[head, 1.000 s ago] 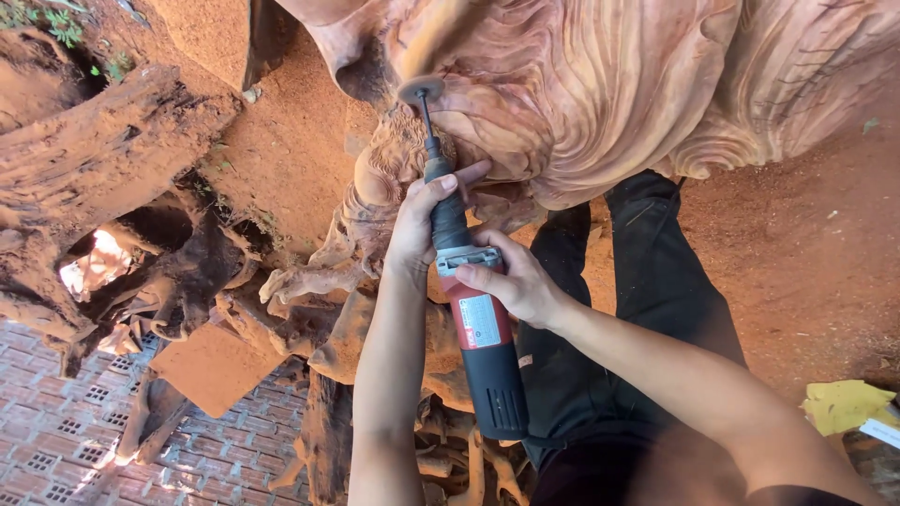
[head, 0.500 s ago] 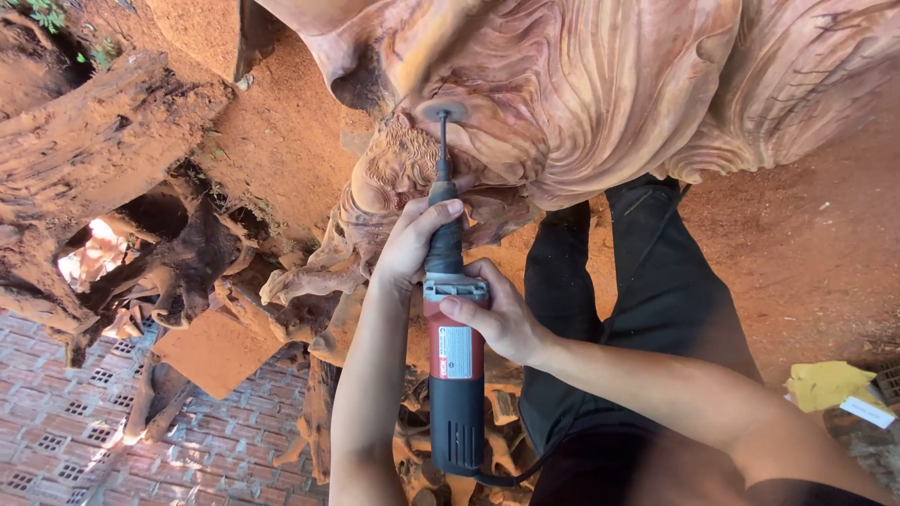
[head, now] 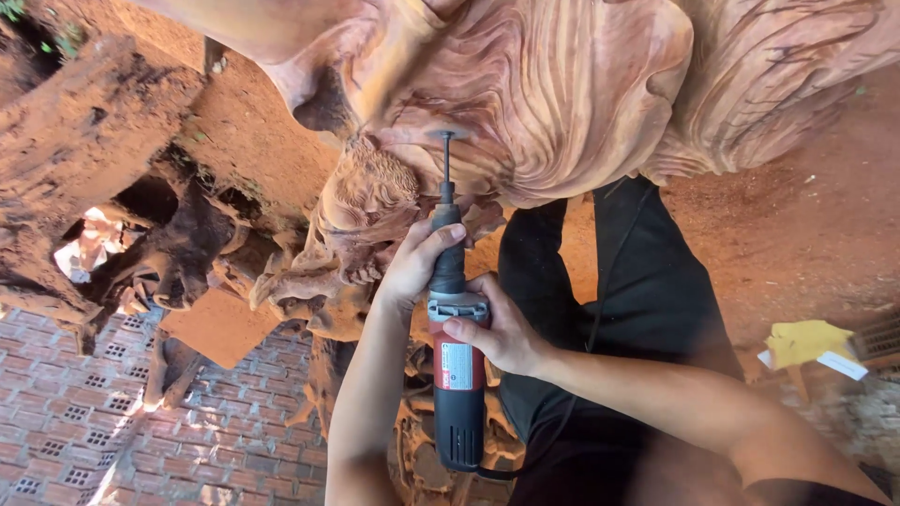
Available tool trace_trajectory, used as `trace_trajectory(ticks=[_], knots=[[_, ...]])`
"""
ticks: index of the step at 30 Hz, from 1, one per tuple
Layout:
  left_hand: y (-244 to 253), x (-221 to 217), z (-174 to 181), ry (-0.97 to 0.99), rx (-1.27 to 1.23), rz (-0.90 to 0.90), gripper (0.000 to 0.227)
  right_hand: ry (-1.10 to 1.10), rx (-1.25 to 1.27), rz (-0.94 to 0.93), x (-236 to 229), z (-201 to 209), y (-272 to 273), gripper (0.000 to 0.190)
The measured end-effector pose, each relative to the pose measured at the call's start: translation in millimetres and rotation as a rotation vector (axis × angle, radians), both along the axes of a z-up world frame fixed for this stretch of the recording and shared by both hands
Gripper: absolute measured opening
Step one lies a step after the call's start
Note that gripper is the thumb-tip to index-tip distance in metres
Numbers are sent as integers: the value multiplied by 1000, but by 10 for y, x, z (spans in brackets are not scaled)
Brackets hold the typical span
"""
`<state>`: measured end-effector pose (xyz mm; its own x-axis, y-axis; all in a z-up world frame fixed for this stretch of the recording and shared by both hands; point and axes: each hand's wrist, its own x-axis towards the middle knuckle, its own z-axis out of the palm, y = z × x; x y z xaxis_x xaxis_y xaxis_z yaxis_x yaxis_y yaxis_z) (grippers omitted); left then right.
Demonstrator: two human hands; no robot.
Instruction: Using a power rotary tool with a sanding attachment to smooth the surface of an intricate wood carving
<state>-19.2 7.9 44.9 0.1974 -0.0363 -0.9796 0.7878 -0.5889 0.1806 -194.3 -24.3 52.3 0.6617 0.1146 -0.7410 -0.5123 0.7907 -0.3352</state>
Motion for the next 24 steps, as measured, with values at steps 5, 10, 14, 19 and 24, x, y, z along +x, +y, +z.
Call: trace_trajectory(ticks=[5,10,14,19,24], knots=[[123,-145,-191,34,22,-63,33,31,27,6,-56,47,-33,49],[136,-122,-259,66,-20,-84,30,46,48,-43,-34,39,-48,48],[-102,-12,-98,38,-22,-37,30,31,56,-59,13,40,-64,48],[403,-283,-415,41,20,-42,28,51,19,-27,-66,28,-53,48],[5,-46,-147,-22,31,-39,31,-17,-3,-18,55,-1,-111,47]])
